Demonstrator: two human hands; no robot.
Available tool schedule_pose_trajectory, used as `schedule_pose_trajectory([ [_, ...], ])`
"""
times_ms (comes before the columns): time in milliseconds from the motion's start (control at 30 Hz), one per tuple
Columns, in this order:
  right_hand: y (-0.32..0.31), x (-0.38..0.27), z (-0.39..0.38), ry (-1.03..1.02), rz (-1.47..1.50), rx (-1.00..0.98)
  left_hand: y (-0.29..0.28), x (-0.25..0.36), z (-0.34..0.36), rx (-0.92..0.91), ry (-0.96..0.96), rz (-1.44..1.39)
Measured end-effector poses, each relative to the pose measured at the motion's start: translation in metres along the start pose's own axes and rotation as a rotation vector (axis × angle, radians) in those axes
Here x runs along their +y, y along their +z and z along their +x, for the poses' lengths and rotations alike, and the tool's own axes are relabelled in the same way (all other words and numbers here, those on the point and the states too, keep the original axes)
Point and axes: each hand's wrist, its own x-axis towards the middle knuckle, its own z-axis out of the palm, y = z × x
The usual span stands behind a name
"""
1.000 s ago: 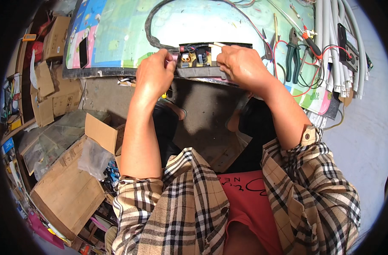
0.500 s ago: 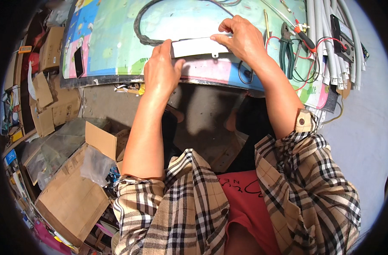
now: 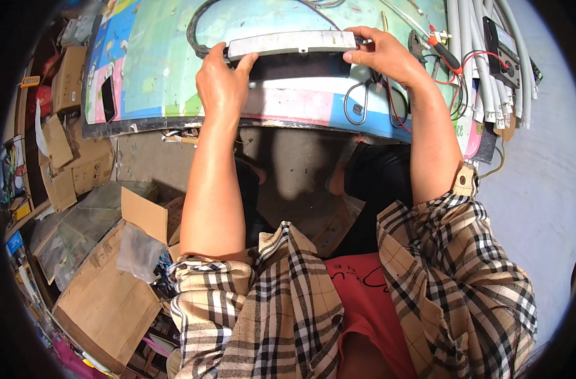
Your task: The person inspects several small electronic devices in a cluttered workshop. They open a sandwich press to check the interior, then examine a circuit board, a power adapter, and a disassembled battery pack, placing each item down after inspection.
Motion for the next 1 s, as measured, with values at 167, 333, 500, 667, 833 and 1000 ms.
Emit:
schedule_pose_trajectory([
  [167,0.007,0.021,0.013,0.035,-0.01,0.129,0.001,0.008,0.003,-0.084,-0.124,-0.221],
  [333,0.01,0.012,0.018,0.043,0.015,0.125,-0.008,-0.015,0.012,-0.135,-0.247,-0.399],
  [500,0.012,0.008,0.021,0.059,0.103,0.159,-0.02,-0.023,0.015,-0.215,-0.384,-0.586],
  [667,0.011,0.011,0.027,0.074,0.123,0.158,-0.023,-0.024,0.017,-0.233,-0.37,-0.613],
  [833,0.003,0.0,0.017,0.105,0.135,0.092,-0.018,-0.028,0.016,-0.286,-0.317,-0.555],
  [1000,-0.005,-0.006,0.008,0.092,0.174,-0.03,-0.028,-0.01,0.004,-0.375,-0.373,-0.596],
])
